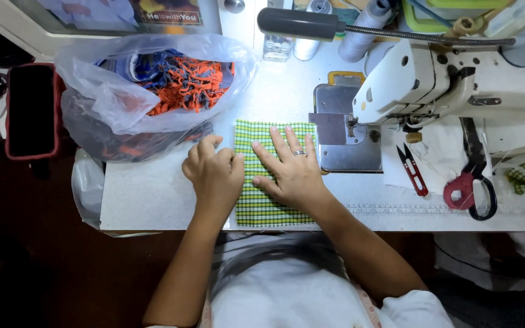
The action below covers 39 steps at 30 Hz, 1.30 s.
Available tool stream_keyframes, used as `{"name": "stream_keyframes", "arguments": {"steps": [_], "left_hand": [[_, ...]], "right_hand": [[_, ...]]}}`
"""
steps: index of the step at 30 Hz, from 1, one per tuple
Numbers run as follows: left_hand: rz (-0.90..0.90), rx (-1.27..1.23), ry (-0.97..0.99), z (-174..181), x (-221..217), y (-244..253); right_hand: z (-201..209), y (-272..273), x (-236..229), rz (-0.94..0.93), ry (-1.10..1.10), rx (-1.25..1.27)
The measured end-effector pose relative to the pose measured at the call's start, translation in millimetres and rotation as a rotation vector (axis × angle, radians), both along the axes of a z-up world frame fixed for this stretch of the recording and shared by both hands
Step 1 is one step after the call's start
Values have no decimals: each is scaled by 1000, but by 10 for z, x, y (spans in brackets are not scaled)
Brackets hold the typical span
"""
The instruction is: Sorting and untangling fabric scraps and smoothing a piece of checkered cloth on a sewing table
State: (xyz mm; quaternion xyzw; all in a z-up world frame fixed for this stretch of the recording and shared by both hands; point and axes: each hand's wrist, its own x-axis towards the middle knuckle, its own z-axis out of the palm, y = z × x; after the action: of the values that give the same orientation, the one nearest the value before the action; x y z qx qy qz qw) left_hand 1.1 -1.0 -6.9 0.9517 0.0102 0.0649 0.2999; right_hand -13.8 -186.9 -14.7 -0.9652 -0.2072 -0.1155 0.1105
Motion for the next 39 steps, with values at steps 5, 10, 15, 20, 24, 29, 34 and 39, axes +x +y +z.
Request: {"name": "stream_keyframes", "arguments": {"steps": [5, 10, 15, 20, 24, 29, 34, 39], "left_hand": [[-18, -43, -43, -163, 17, -62], [-8, 111, -206, -144, 10, -65], [-65, 122, -294, -135, -2, -78], [-185, 88, -549, -55, 24, -182], [-426, -98, -383, -63, -106, -376], [-418, 45, -273, -217, -138, -387], [-441, 40, -228, -191, -168, -361], [-480, 63, -165, -99, -150, -361]], "right_hand": [[-4, 10, -6, -9, 7, -16], [-5, 19, -10, -17, -21, -30], [-2, 20, -8, -7, -10, -29], [-61, 13, 4, -14, -25, -70], [-113, 19, 12, -29, 64, -79], [-66, 16, 22, -10, 136, -104], [-84, -117, 61, 64, 281, 75], [-31, -634, 213, 32, 365, 403]]}}
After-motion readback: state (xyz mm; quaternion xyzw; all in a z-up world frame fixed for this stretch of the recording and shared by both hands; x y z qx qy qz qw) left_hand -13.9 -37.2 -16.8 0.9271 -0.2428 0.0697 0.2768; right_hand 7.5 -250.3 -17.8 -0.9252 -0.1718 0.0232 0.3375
